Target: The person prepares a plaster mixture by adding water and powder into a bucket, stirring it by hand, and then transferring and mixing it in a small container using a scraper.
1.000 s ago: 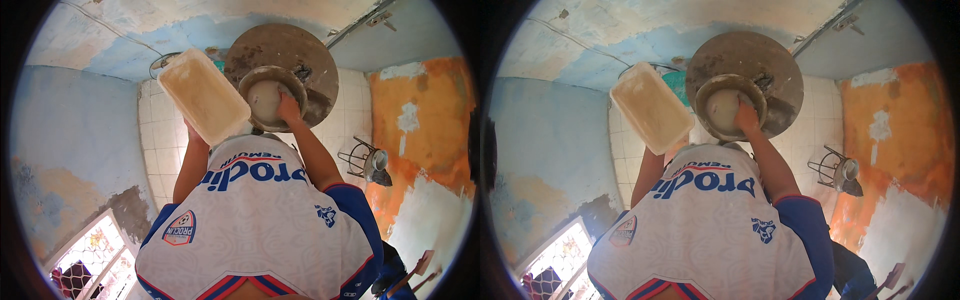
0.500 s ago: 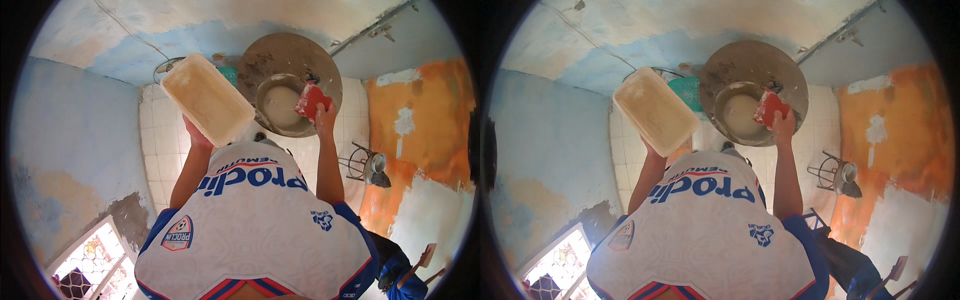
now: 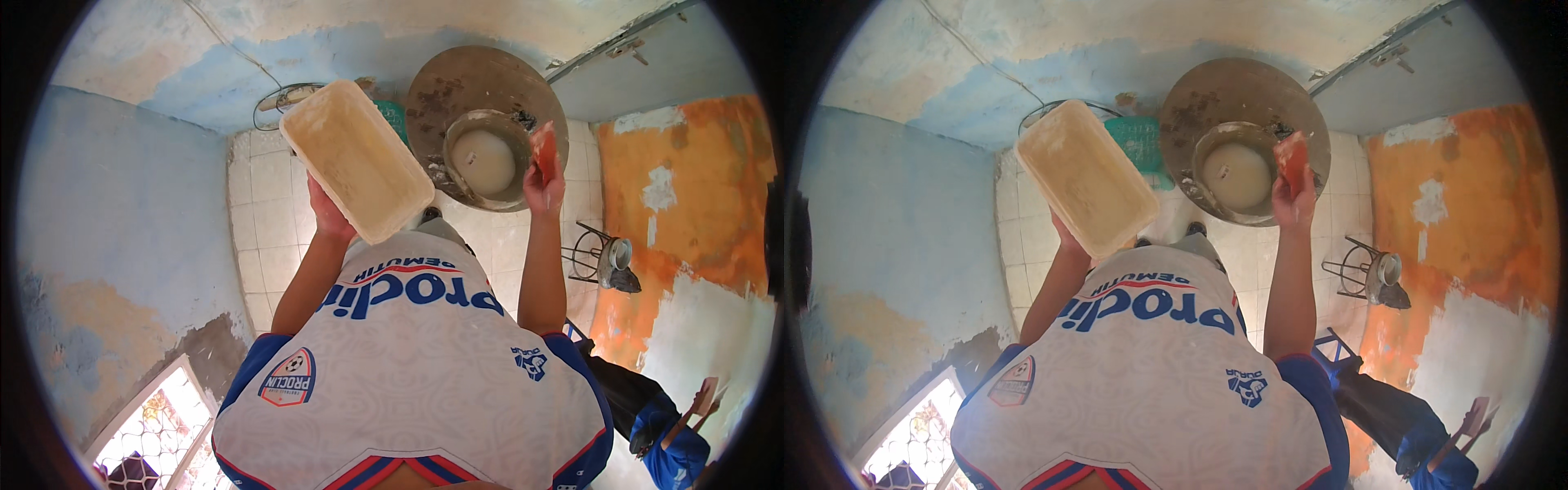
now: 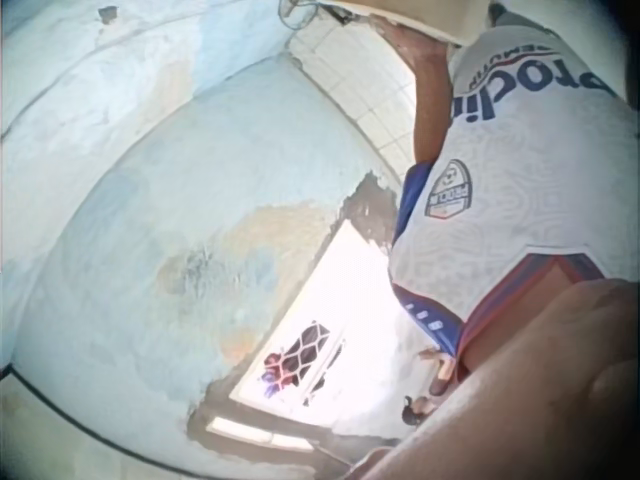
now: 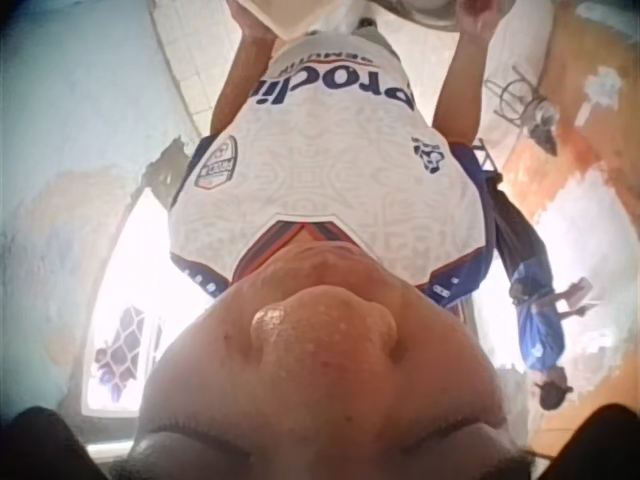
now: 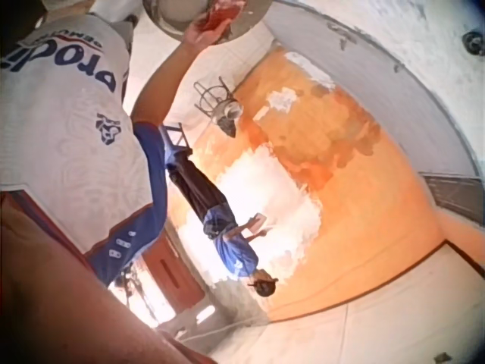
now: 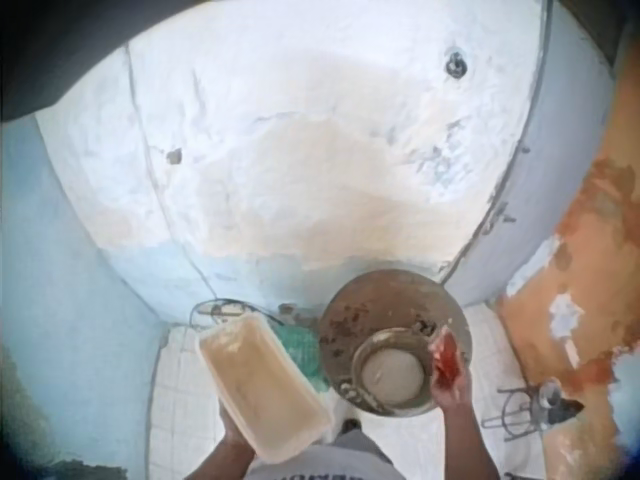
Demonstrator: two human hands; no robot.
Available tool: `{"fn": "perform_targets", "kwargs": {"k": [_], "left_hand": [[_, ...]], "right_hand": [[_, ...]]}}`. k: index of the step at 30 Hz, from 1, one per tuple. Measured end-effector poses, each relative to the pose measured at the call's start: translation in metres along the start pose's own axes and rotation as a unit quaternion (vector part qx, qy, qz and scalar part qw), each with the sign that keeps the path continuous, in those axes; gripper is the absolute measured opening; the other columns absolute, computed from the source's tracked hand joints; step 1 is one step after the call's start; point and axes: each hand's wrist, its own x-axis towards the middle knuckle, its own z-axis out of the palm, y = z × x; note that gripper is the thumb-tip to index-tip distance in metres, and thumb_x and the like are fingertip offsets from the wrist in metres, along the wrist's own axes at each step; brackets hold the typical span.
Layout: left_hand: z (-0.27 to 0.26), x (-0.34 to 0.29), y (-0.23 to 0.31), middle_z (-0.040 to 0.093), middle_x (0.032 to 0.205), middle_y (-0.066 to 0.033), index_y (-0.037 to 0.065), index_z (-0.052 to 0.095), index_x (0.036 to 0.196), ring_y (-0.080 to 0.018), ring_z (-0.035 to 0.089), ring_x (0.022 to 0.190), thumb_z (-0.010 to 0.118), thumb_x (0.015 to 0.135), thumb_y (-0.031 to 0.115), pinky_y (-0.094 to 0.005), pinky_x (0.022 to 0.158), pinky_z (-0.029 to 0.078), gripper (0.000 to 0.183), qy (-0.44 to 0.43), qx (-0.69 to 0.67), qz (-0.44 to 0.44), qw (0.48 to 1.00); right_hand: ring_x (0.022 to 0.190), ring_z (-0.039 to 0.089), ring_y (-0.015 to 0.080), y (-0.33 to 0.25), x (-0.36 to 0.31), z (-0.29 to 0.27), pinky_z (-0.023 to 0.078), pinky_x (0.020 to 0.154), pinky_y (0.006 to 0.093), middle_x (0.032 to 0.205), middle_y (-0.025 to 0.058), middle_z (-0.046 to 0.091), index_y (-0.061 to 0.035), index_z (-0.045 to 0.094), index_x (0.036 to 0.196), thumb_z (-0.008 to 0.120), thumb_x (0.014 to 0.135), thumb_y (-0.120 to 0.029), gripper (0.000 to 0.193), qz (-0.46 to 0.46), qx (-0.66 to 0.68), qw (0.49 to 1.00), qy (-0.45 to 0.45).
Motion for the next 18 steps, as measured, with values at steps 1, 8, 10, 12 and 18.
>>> {"fn": "perform_targets", "kwargs": {"k": [1,8,10,12,18], "left_hand": [[-0.004,0.000,0.003,0.053,0.145,-0.0067,0.015,0.040,0.151,-0.0278,0.056,0.128,0.033,0.104,0.060,-0.0455,0.104,0.050,0.065,-0.003,-0.002,-0.002,1.000],[-0.020,-0.021,0.029,0.050,0.148,-0.0073,0.016,0.035,0.154,-0.0291,0.053,0.132,0.033,0.102,0.065,-0.0471,0.106,0.049,0.072,-0.035,0.003,0.019,0.999],[-0.022,-0.026,0.036,0.048,0.150,-0.0071,0.017,0.034,0.155,-0.0295,0.052,0.133,0.032,0.101,0.069,-0.0479,0.107,0.048,0.075,-0.040,0.015,0.037,0.998],[-0.027,-0.032,0.042,0.045,0.153,-0.0068,0.020,0.031,0.157,-0.0302,0.050,0.135,0.029,0.099,0.073,-0.0491,0.109,0.046,0.079,-0.032,0.041,0.053,0.997],[-0.026,-0.049,0.055,0.044,0.152,-0.0086,0.017,0.029,0.157,-0.0290,0.049,0.136,0.029,0.095,0.078,-0.0471,0.109,0.045,0.086,0.031,0.050,0.137,0.989]], "right_hand": [[0.092,0.070,0.0204,-0.003,0.003,0.002,0.063,0.065,0.0314,0.112,0.0083,0.072,-0.0097,0.066,0.116,0.062,0.099,-0.016,0.019,-0.013,0.008,1.000,-0.013],[0.084,0.068,0.0183,0.026,-0.091,0.164,0.057,0.052,0.0282,0.115,0.0098,0.064,-0.0076,0.047,0.129,0.061,0.097,-0.007,0.035,-0.239,-0.321,0.916,-0.018],[0.086,0.068,0.0180,0.046,-0.123,0.204,0.057,0.050,0.0274,0.117,0.0121,0.062,-0.0051,0.047,0.127,0.062,0.096,-0.004,0.035,-0.267,-0.367,0.889,-0.067],[0.088,0.068,0.0181,0.073,-0.151,0.239,0.057,0.050,0.0268,0.119,0.0132,0.060,-0.0038,0.047,0.127,0.063,0.095,-0.003,0.036,-0.280,-0.413,0.858,-0.125],[0.075,0.071,0.0223,0.148,-0.194,0.308,0.055,0.061,0.0310,0.105,0.0161,0.070,-0.0042,0.056,0.122,0.064,0.091,0.002,0.032,-0.255,-0.636,0.622,-0.378]]}}
